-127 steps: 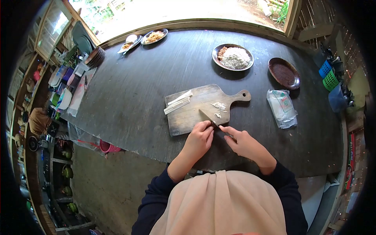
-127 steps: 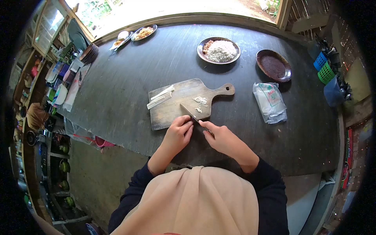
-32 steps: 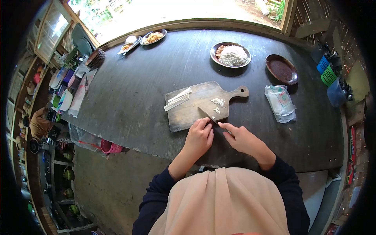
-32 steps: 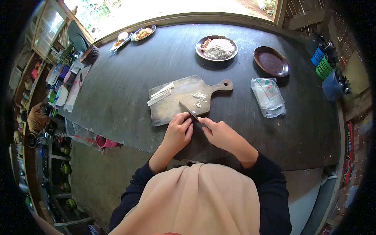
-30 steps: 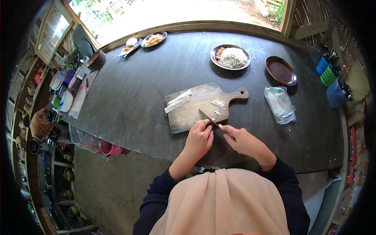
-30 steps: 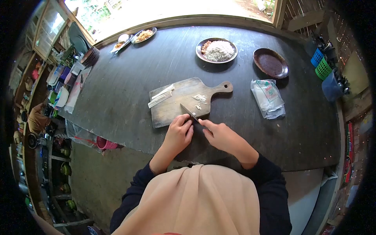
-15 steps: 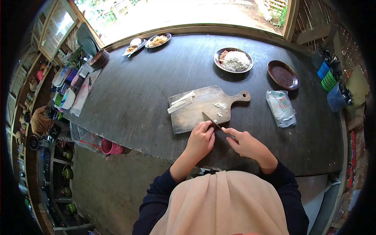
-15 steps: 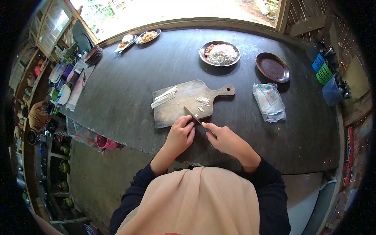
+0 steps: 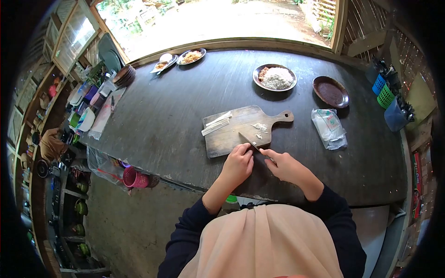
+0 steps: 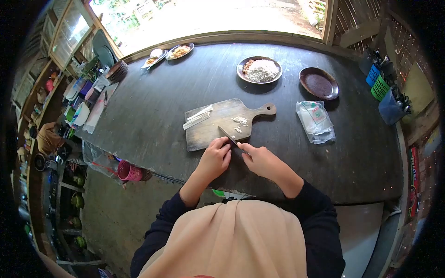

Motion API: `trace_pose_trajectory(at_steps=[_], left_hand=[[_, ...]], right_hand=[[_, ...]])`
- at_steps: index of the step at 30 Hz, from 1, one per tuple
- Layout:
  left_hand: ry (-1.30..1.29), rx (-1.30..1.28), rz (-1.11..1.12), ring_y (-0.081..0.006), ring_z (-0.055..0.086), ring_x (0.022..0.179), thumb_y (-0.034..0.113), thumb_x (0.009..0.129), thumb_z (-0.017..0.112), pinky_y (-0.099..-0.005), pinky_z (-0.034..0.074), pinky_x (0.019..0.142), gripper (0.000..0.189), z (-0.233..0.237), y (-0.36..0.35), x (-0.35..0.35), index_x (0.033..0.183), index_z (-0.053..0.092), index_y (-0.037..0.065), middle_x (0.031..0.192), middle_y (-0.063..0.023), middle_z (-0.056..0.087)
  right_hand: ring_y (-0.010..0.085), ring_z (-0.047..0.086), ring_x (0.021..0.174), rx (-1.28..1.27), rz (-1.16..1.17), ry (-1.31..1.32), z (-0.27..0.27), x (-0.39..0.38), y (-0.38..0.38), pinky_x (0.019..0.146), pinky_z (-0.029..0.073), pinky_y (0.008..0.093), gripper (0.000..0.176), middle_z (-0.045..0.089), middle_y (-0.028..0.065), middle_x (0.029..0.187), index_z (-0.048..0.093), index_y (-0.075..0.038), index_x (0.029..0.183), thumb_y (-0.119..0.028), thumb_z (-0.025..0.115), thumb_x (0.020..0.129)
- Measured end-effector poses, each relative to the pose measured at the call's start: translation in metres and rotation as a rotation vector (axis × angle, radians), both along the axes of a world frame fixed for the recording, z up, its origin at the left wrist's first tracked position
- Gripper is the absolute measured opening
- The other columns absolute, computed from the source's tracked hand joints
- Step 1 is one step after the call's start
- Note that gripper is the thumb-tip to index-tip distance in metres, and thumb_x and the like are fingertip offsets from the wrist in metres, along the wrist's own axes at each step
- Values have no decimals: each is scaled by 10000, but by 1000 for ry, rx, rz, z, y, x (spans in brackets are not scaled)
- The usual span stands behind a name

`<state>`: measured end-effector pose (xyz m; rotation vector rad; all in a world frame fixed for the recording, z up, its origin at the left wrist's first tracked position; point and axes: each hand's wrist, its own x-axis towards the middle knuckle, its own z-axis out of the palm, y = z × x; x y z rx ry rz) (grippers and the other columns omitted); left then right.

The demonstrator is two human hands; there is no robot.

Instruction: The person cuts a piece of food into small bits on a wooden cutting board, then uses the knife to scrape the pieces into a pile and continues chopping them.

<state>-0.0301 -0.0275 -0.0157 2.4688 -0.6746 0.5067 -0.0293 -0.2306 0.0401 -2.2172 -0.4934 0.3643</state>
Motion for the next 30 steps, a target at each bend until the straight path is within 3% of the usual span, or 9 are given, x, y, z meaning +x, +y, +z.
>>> trace_pose_trajectory(at_steps=[4,6,10,12,22,25,30], left_hand=[[-5,2,28,-371,562,1104,90,827,612,-420,453,976,236,0,-3,-1,995,658,-69,1163,-212,590],[14,-13,45,-374,568,1094,90,823,613,-423,458,969,238,1,-5,-2,996,660,-66,1153,-213,595],[-7,-14,72,-355,564,1110,95,819,599,-397,460,974,231,-4,-5,-2,987,657,-53,1156,-206,602],[-1,-14,71,-353,561,1123,95,817,600,-399,459,979,233,-6,-3,-2,991,657,-49,1169,-204,602],[-62,-38,104,-342,562,1132,72,779,599,-399,466,975,264,-15,-5,-4,1000,662,-59,1178,-188,606],[-68,-43,95,-338,567,1121,69,777,604,-401,470,966,253,-12,-5,-2,989,662,-57,1170,-183,607],[-77,-35,98,-328,577,1096,74,776,612,-407,479,936,230,-8,-7,-4,964,659,-51,1145,-175,607]], right_hand=[[411,637,638,-22,14,21,5,-4,-3,624,507,439,361,620,273,720,546,-83,1290,-172,549,940],[365,634,566,-20,-14,123,8,-5,-3,591,513,419,364,622,255,691,541,-92,1304,-174,538,949],[297,621,496,-32,23,-22,1,-2,-5,546,516,391,368,630,226,665,535,-102,1317,-182,528,958],[238,613,472,-6,-2,123,6,-1,-3,518,515,368,373,638,203,658,530,-112,1331,-193,519,967],[221,593,461,-32,22,131,12,-6,-8,503,505,359,398,632,189,661,513,-131,1363,-207,510,973],[183,576,459,-38,22,173,11,0,-7,501,499,336,407,614,141,627,502,-148,1380,-212,509,978],[272,627,502,-25,20,62,-3,6,1,537,518,382,383,648,216,696,523,-118,1344,-204,508,971]])
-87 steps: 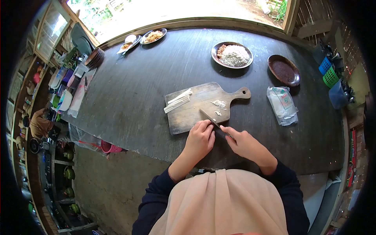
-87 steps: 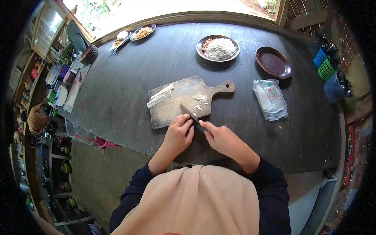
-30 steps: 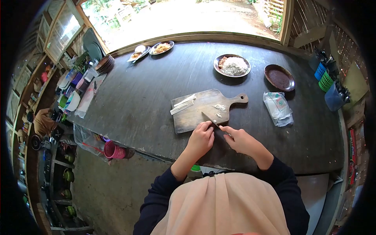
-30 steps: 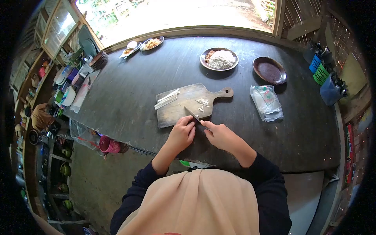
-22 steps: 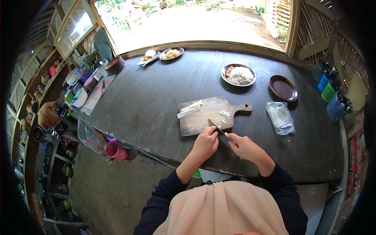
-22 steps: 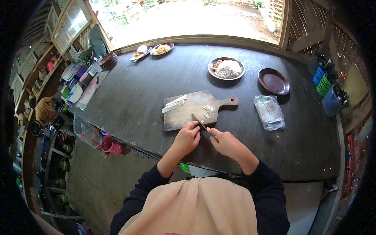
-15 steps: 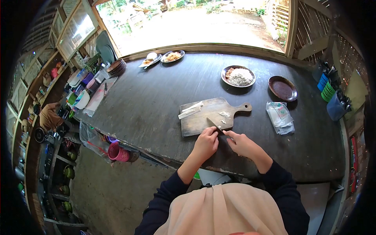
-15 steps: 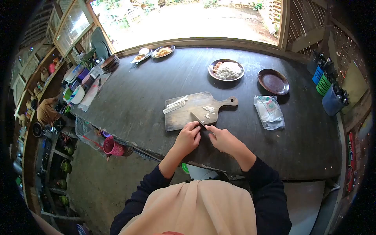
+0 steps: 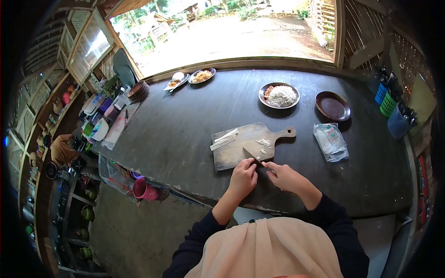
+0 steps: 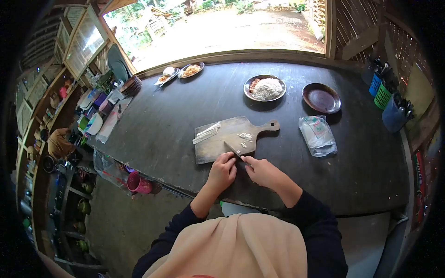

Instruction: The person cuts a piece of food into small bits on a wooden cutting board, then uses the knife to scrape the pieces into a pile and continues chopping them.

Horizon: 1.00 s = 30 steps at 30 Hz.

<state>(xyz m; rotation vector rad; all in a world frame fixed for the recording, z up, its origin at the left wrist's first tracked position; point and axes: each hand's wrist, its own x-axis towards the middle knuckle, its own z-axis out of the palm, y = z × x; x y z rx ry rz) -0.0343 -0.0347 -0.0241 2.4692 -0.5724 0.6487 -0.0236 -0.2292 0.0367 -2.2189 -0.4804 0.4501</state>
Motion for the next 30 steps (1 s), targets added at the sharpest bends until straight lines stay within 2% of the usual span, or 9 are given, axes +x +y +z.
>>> trace_pose_trajectory(at_steps=[4,6,13,15,19,21,25,27,30], left_hand=[[24,-11,17,-321,574,1103,75,775,612,-404,481,925,231,-2,-1,1,967,661,-46,1155,-169,604],[14,8,20,-310,570,1111,79,777,615,-401,483,906,237,-1,0,-1,976,661,-42,1162,-156,600],[47,25,35,-294,561,1124,95,778,623,-399,484,880,245,4,-2,-2,988,659,-27,1182,-136,587],[73,19,27,-318,561,1117,82,780,625,-412,483,896,235,7,-2,-4,979,657,-39,1181,-154,583],[96,23,-7,-340,557,1119,77,782,631,-420,480,916,235,11,1,-3,977,654,-53,1186,-170,577],[114,25,-13,-339,557,1119,81,787,631,-417,477,921,240,12,3,-2,985,653,-53,1189,-170,576],[149,67,-41,-337,558,1122,83,814,618,-407,467,944,251,20,6,-2,1020,648,-56,1196,-172,575],[182,66,-54,-335,557,1124,80,823,610,-404,463,954,256,25,8,-1,1037,643,-57,1198,-172,574],[213,89,-66,-331,559,1128,74,840,596,-401,459,971,271,28,9,0,1073,633,-60,1204,-173,574]], right_hand=[[339,646,559,-17,3,144,24,-8,-10,581,521,414,377,646,246,723,529,-111,1330,-199,517,964],[386,642,601,-16,15,46,16,-7,-10,612,515,441,367,636,260,730,538,-107,1314,-193,528,957],[409,625,599,53,-10,-39,-3,-3,-6,604,501,443,352,616,266,695,551,-96,1292,-183,550,951],[226,576,452,25,32,0,1,-6,-11,526,493,343,385,594,182,600,504,-107,1359,-185,521,983],[230,566,446,31,41,8,2,-3,-10,528,488,341,374,588,192,602,512,-104,1347,-178,523,981],[423,612,582,86,0,15,3,0,-7,569,481,445,345,595,268,663,554,-82,1280,-147,565,941],[421,615,591,114,-6,1,2,4,0,571,482,441,345,596,271,677,549,-75,1280,-139,563,941],[216,533,421,144,20,-30,-2,5,-2,513,468,341,344,558,184,563,533,-89,1311,-150,537,973],[208,537,424,125,28,-36,1,3,-4,513,467,337,342,556,183,563,533,-86,1309,-146,534,973]])
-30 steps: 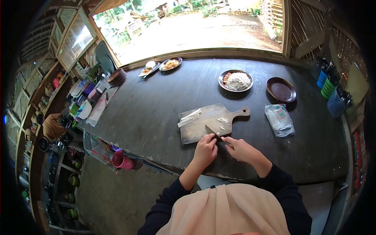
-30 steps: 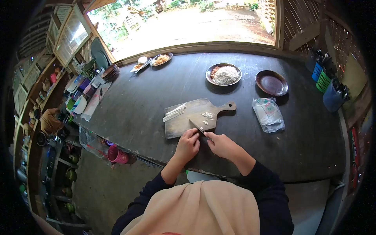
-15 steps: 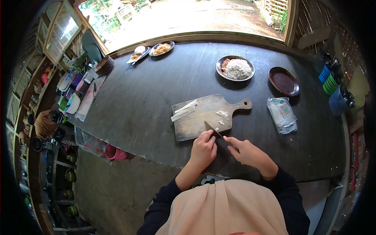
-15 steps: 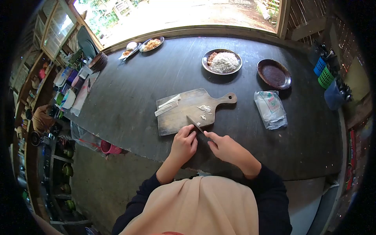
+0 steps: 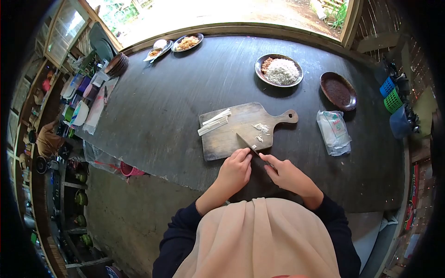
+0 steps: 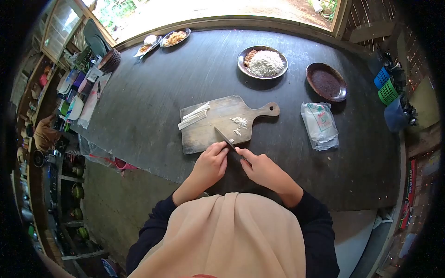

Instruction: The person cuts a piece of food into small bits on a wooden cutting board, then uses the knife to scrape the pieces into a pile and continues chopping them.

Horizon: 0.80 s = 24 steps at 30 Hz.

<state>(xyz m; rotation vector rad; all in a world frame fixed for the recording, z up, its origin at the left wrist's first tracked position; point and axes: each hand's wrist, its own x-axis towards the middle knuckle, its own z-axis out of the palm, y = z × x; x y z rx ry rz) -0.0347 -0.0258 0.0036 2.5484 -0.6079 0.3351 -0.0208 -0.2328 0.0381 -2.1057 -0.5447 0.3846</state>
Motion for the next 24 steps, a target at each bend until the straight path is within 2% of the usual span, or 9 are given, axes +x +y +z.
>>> trace_pose_trajectory(at_steps=[1,3,12,18,24], left_hand=[[12,7,-14,-330,562,1126,76,840,595,-401,461,969,273,2,1,1,1073,633,-60,1203,-174,576],[28,13,-28,-329,565,1125,78,839,594,-400,462,968,274,5,0,2,1073,633,-60,1203,-176,578],[50,89,30,-319,573,1146,106,831,599,-400,470,926,278,11,-7,0,1060,647,-46,1213,-180,600],[53,72,42,-309,579,1131,119,827,607,-409,472,903,268,5,-7,0,1048,659,-24,1203,-164,606],[24,77,40,-317,586,1113,116,828,605,-411,480,890,240,4,-4,-1,1019,666,-16,1188,-168,611]], right_hand=[[208,537,424,-2,2,1,1,0,0,513,467,337,342,556,183,563,533,-86,1309,-146,534,973],[393,611,566,-11,-8,69,5,1,0,566,482,415,356,594,277,676,535,-44,1285,-127,561,940],[431,629,648,-15,1,-28,4,-7,-6,592,497,456,346,617,273,723,556,-58,1269,-141,559,933],[440,628,654,21,-17,-114,-20,3,3,596,498,465,336,623,274,731,568,-75,1259,-145,557,931],[439,630,654,3,-30,-45,-9,-4,0,600,500,464,332,624,276,732,573,-87,1257,-145,554,931]])
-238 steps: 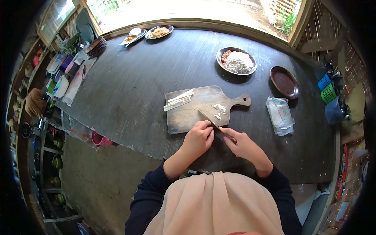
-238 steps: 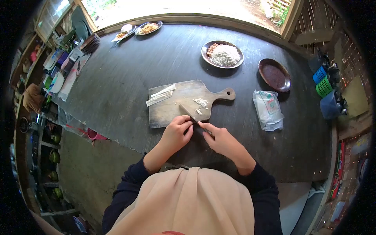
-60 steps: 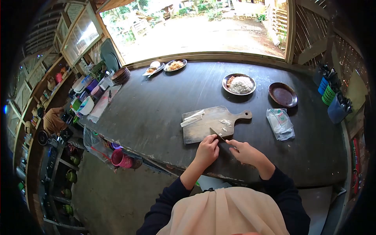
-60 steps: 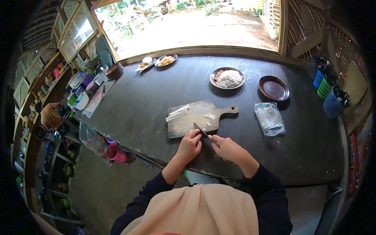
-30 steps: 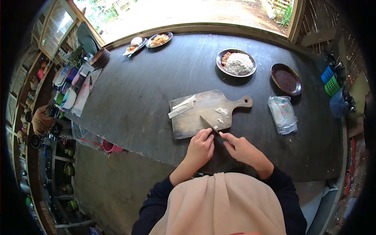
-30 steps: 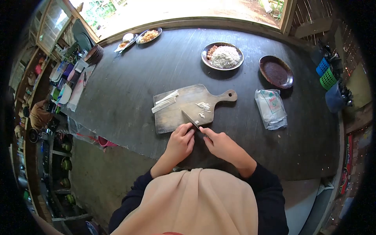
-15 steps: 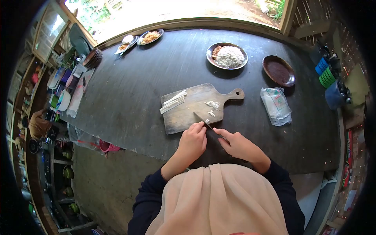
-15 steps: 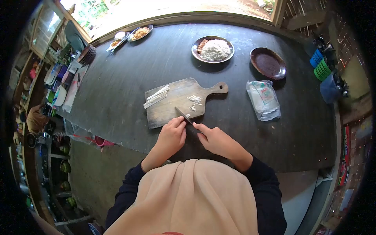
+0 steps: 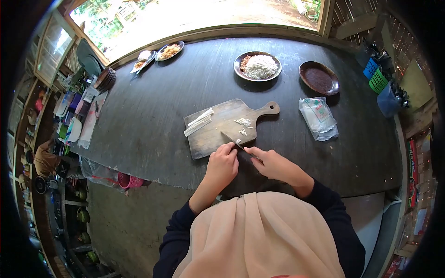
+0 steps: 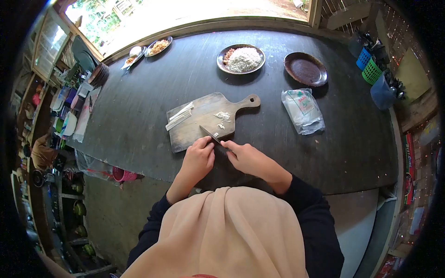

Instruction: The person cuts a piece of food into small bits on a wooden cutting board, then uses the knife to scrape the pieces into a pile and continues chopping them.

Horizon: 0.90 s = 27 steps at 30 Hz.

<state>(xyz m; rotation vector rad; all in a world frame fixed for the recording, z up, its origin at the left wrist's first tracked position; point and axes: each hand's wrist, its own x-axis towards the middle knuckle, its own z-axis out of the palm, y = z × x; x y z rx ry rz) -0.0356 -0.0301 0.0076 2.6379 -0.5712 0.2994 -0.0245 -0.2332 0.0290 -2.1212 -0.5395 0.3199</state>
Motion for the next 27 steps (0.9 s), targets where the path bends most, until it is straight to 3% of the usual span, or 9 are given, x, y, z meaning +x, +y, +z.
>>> trace_pose_trajectory(at_steps=[4,10,14,17,20,25,27], left_hand=[[-10,-15,-13,-319,584,1118,117,832,602,-413,484,886,234,-4,2,2,1012,669,-17,1194,-166,609],[6,-45,14,-331,579,1122,117,830,604,-424,481,902,232,-4,3,-1,1004,670,-22,1193,-167,608],[-9,-45,-9,-328,582,1118,118,828,606,-418,483,906,232,-5,3,-2,999,669,-25,1195,-166,608],[-17,-45,-9,-330,586,1109,116,827,607,-415,486,904,228,-3,3,-2,992,667,-29,1186,-168,610],[-22,-50,-9,-331,590,1098,113,827,606,-413,489,901,226,-1,2,-1,988,665,-34,1177,-171,612],[37,-64,-40,-331,594,1088,108,832,599,-409,490,902,223,0,3,1,987,665,-37,1174,-178,613],[-16,-64,-36,-331,597,1068,101,831,597,-407,490,896,219,-2,4,3,984,663,-40,1151,-177,616]], right_hand=[[438,632,657,16,8,-68,-6,4,5,599,501,455,330,625,279,735,571,-82,1259,-146,549,936],[434,638,675,-45,-9,142,14,0,6,605,506,438,337,629,272,755,564,-81,1266,-144,554,935],[423,642,665,-5,7,3,2,4,7,605,509,426,347,628,272,759,551,-65,1278,-147,550,940],[422,643,671,-30,7,50,16,5,8,614,511,426,347,629,277,771,550,-67,1279,-153,551,942],[415,647,672,-108,-10,262,29,0,7,630,512,426,349,631,276,780,550,-71,1285,-157,546,947],[293,621,504,-1,13,45,2,7,9,552,500,380,355,621,236,672,540,-80,1309,-169,524,965],[271,612,485,-11,1,129,10,6,9,532,495,373,352,621,229,658,541,-81,1306,-169,524,966]])
